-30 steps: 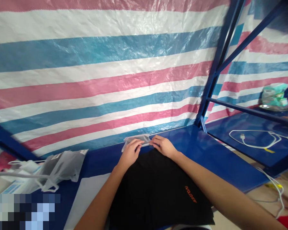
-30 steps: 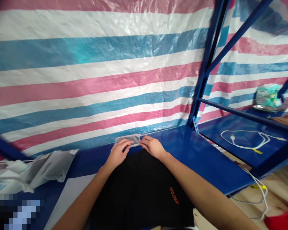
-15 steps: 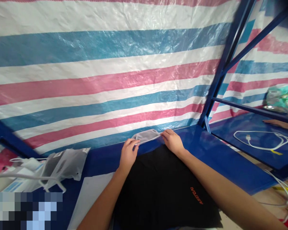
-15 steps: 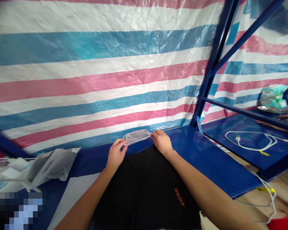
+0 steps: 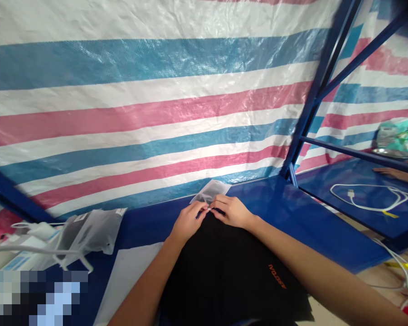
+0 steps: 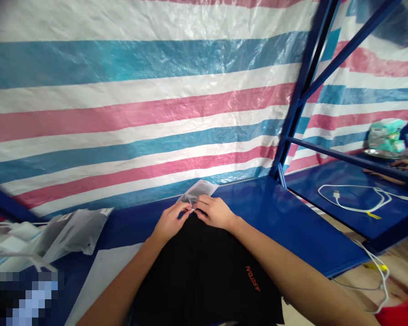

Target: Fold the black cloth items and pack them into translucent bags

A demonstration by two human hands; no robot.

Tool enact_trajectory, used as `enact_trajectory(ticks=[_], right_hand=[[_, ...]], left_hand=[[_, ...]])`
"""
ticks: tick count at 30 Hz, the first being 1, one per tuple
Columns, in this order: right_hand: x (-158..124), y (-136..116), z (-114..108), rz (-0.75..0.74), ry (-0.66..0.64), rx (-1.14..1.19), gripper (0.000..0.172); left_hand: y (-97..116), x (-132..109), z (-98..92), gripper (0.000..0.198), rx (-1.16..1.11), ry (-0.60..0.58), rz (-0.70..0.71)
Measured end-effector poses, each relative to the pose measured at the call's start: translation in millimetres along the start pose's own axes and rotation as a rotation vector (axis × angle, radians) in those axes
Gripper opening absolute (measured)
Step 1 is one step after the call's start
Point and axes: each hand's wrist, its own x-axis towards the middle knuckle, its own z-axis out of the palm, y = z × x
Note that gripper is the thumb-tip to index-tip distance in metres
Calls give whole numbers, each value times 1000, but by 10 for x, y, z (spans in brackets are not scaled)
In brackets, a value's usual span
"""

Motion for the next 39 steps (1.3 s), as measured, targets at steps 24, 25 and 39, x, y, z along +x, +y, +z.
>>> enact_trajectory(ticks=[24, 25, 39], right_hand=[[-2, 84, -16, 176, 8, -52, 17], [-19, 153, -46, 204, 8, -76, 17], [-186, 547, -200, 339, -7, -142, 19]], left_hand=[[32, 29, -16, 15, -3, -5, -39], [29, 32, -28, 15, -1, 15, -48], [20, 32, -114, 35, -24, 29, -59]])
